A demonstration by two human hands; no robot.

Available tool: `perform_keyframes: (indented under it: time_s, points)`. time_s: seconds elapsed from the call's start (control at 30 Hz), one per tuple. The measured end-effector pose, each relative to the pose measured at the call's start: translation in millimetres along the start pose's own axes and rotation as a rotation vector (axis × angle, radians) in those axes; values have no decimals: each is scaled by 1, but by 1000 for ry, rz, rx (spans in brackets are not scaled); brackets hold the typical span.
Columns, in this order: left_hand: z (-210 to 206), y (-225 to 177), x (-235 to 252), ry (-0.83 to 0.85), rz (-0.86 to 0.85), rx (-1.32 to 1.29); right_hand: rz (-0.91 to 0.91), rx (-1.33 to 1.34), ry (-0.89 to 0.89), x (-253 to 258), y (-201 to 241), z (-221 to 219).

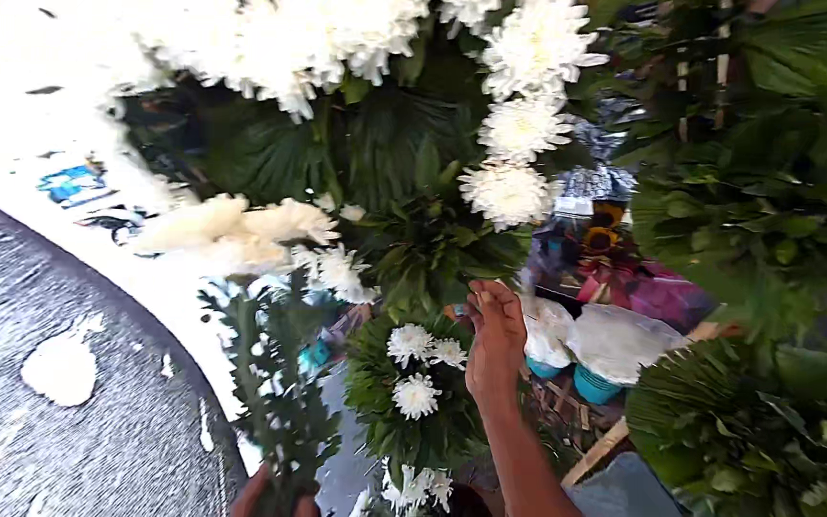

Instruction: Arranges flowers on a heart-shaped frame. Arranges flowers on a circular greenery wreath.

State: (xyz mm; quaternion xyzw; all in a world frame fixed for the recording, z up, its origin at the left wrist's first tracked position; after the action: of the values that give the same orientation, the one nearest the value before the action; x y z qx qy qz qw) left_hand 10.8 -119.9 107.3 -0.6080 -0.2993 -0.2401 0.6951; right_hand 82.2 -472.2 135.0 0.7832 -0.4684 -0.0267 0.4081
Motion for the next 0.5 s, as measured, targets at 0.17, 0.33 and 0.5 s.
perform_keyframes:
  time_s: [0.17, 0.33, 0.5]
  points:
    - [1, 17, -17, 17, 68, 11, -198, -70, 602, -44, -17, -122]
    - [14, 33, -25, 15, 157, -35, -592, 43, 748, -57, -49, -174]
    - [24, 43, -24, 26, 327, 35, -486, -56, 666, -64, -64, -170]
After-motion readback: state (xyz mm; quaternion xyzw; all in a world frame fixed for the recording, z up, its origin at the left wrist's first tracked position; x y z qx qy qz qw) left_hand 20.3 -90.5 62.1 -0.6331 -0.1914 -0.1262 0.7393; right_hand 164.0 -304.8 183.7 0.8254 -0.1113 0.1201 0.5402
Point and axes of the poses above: each hand's wrist, its own x-axis towards the middle knuckle, its own z-axis out of the back of the hand, y = z × x, the point moved 8 cm from there along x, towards the middle knuckle
